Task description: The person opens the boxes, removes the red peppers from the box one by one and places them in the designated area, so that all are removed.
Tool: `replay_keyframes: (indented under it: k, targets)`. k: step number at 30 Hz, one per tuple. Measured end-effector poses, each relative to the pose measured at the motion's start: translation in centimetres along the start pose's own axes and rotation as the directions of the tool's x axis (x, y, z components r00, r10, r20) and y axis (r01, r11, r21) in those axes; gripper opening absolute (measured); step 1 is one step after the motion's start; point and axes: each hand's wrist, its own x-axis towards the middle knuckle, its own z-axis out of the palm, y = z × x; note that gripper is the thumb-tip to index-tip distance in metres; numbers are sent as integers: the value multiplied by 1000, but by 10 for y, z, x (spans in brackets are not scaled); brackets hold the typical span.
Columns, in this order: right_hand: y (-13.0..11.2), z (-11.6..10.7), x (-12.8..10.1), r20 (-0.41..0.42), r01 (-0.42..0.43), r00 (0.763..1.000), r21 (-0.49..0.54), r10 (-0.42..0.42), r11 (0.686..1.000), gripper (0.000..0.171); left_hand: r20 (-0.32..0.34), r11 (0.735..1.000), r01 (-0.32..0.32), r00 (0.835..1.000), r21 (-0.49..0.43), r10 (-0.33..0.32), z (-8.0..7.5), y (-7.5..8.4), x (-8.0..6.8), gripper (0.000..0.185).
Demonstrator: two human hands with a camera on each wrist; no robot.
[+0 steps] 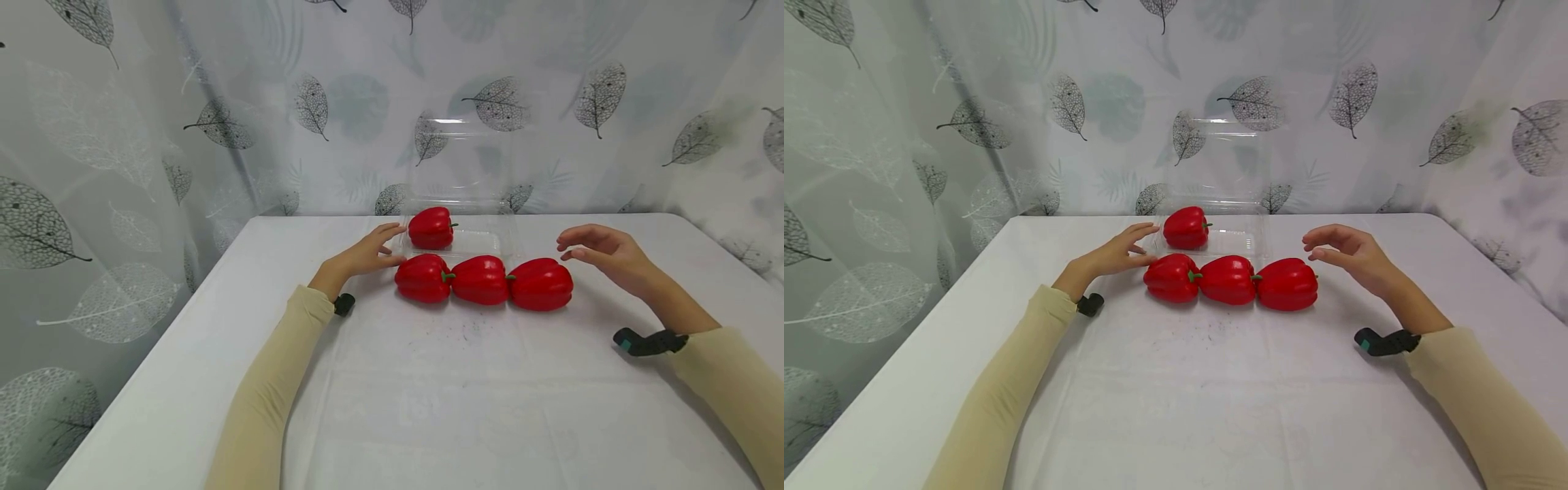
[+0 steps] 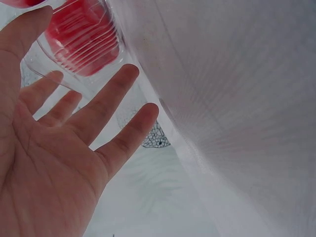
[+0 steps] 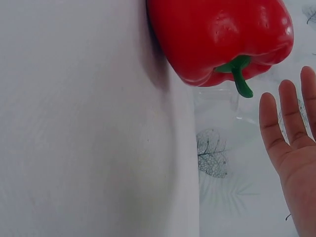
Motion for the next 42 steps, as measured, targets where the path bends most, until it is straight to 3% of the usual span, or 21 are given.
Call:
replay_keyframes:
  k: [16,25,36,42]
  targets:
    - [-14,13,10,36,58,997,89,-62,994,32,1,1000,-7,1000,-1,7,0,-2,1,72]
    - [-23,21,16,126,104,985,129,-120,986,35,4,1000,-12,1000,-2,12,0,-1,1,72]
    - [-34,35,21,202,94,971,171,-128,981,37,3,1000,-5,1000,-8,5,-1,1,0,72]
    - [-37,42,28,195,104,971,165,-136,981,36,-1,1000,-2,1000,-9,2,0,0,1,72]
